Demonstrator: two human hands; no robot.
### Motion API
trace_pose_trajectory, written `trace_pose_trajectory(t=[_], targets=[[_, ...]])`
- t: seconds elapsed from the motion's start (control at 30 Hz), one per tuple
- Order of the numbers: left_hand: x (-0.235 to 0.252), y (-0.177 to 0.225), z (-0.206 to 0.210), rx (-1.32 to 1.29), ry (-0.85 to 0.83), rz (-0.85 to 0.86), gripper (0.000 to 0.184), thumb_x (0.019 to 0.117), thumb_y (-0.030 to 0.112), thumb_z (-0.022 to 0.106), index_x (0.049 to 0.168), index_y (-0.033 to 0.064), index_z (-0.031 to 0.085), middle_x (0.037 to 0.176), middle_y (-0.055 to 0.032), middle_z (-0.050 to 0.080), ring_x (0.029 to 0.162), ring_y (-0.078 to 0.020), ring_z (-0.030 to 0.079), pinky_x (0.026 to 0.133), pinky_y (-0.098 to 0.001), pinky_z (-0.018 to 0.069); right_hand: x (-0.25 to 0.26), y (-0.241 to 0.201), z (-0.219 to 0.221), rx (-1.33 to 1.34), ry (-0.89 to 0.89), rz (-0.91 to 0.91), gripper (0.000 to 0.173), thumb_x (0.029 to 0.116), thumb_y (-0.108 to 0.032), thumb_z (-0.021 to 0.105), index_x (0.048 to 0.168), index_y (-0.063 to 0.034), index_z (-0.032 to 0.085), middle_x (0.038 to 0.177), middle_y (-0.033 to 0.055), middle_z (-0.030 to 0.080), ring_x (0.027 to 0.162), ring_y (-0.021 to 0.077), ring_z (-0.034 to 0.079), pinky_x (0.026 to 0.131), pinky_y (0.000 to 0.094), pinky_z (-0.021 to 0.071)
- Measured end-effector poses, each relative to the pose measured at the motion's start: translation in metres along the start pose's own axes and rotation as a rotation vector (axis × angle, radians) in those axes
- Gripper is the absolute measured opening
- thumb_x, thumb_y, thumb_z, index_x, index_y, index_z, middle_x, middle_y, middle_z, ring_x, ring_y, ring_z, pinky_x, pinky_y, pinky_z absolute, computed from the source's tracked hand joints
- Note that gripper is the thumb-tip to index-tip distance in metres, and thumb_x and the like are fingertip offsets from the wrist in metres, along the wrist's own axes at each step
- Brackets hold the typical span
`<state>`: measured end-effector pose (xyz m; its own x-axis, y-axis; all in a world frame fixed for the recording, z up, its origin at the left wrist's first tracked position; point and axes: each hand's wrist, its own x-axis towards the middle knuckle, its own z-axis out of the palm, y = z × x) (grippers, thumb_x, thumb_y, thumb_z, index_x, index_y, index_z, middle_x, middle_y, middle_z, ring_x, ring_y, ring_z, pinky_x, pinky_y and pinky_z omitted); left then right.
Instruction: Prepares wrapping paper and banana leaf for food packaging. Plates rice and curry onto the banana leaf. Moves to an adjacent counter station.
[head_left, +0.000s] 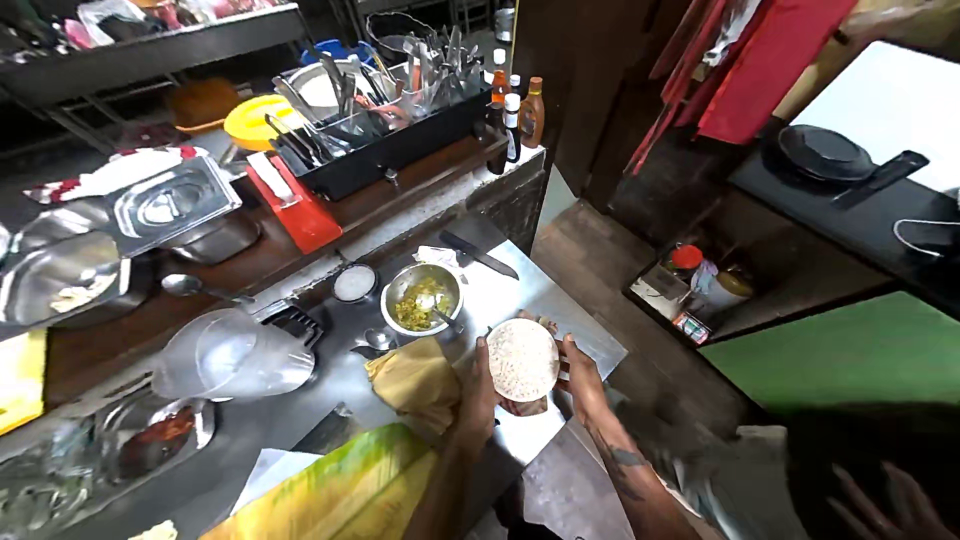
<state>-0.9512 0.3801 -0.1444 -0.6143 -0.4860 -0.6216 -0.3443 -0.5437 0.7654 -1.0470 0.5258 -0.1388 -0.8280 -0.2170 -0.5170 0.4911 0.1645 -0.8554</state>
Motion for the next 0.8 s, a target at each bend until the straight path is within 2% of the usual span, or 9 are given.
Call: trace_pose_trajectory(t=[0.1,0.17,0.23,0.3,0.4,0.5,0.6,0.7,0.8], targets=[[-0.046,0.022,-0.022,-0.063,-0.038,-0.021,0.074,0.1024,0.070,0.024,0.155,0.0203,0.040,0.150,-0.0134,0.052,0.132,-0.0321,0.055,0.100,-0.0579,0.0510,-0.022,-0.013,0.001,-0.010,-0.057,-0.034,0.061,0.1097,-0.052,0.034,0.121,-0.0056,0.071,0.107,0.0138,0.073,0.092,0.0255,0.070,0.076,0.0437,0.0593],[-0.080,0.033,-0.042,-0.099,0.010,-0.007,0.078,0.1034,0.069,0.019,0.150,0.0114,0.045,0.143,-0.0158,0.057,0.125,-0.0312,0.060,0.096,-0.0546,0.0544,-0.033,-0.010,0.007,0.092,-0.138,-0.082,0.051,0.1113,-0.043,0.037,0.114,-0.0049,0.071,0.097,0.0106,0.072,0.082,0.0191,0.068,0.071,0.0357,0.0578],[-0.117,0.037,-0.068,-0.136,0.019,0.021,0.084,0.1024,0.070,0.014,0.148,0.0061,0.046,0.142,-0.0156,0.058,0.126,-0.0291,0.060,0.097,-0.0515,0.0554,-0.046,0.002,0.024,0.288,-0.258,-0.101,0.035,0.1110,-0.030,0.043,0.117,-0.0043,0.067,0.099,0.0107,0.072,0.086,0.0174,0.069,0.077,0.0363,0.0605],[-0.151,0.032,-0.093,-0.182,0.037,0.064,0.085,0.1016,0.071,0.015,0.149,0.0059,0.044,0.143,-0.0141,0.057,0.129,-0.0271,0.059,0.099,-0.0494,0.0553,-0.065,0.018,0.047,0.492,-0.420,-0.016,0.030,0.1100,-0.026,0.045,0.128,-0.0070,0.059,0.111,0.0124,0.070,0.101,0.0214,0.070,0.089,0.0439,0.0603],[-0.190,0.014,-0.124,-0.262,0.158,0.109,0.081,0.1032,0.067,0.018,0.152,0.0060,0.041,0.146,-0.0133,0.055,0.130,-0.0251,0.058,0.100,-0.0479,0.0551,-0.099,0.038,0.086,0.579,-0.673,0.209,0.050,0.1090,-0.050,0.035,0.139,-0.0157,0.056,0.124,0.0108,0.070,0.114,0.0237,0.068,0.097,0.0489,0.0580],[-0.216,-0.011,-0.153,-0.357,0.288,0.173,0.072,0.1078,0.056,0.025,0.155,0.0035,0.034,0.152,-0.0146,0.048,0.136,-0.0253,0.053,0.105,-0.0478,0.0523,-0.124,0.061,0.125,0.490,-0.853,0.405,0.074,0.0990,-0.075,0.025,0.141,-0.0221,0.057,0.127,0.0094,0.069,0.117,0.0254,0.067,0.095,0.0525,0.0573],[-0.233,-0.043,-0.186,-0.163,0.438,0.299,0.063,0.1081,0.046,0.034,0.151,0.0012,0.043,0.150,-0.0150,0.049,0.131,-0.0252,0.056,0.101,-0.0453,0.0556,-0.142,0.088,0.157,0.403,-0.814,0.562,0.075,0.0987,-0.076,0.022,0.131,-0.0195,0.058,0.114,0.0097,0.072,0.104,0.0257,0.071,0.083,0.0524,0.0611],[-0.263,-0.072,-0.226,-0.053,0.720,0.245,0.066,0.1021,0.057,0.043,0.148,0.0104,0.051,0.153,-0.0142,0.046,0.132,-0.0265,0.055,0.101,-0.0469,0.0545,-0.151,0.115,0.188,0.359,-0.872,0.660,0.070,0.1016,-0.071,0.022,0.134,-0.0193,0.056,0.117,0.0099,0.071,0.106,0.0266,0.069,0.084,0.0547,0.0598],[-0.290,-0.137,-0.266,-0.206,1.170,0.098,0.078,0.0964,0.051,0.064,0.153,0.0024,0.040,0.148,-0.0247,0.048,0.130,-0.0343,0.055,0.105,-0.0521,0.0503,-0.159,0.131,0.220,0.297,-0.946,0.792,0.074,0.0964,-0.078,0.026,0.129,-0.0201,0.059,0.115,0.0089,0.070,0.105,0.0259,0.069,0.086,0.0537,0.0590]])
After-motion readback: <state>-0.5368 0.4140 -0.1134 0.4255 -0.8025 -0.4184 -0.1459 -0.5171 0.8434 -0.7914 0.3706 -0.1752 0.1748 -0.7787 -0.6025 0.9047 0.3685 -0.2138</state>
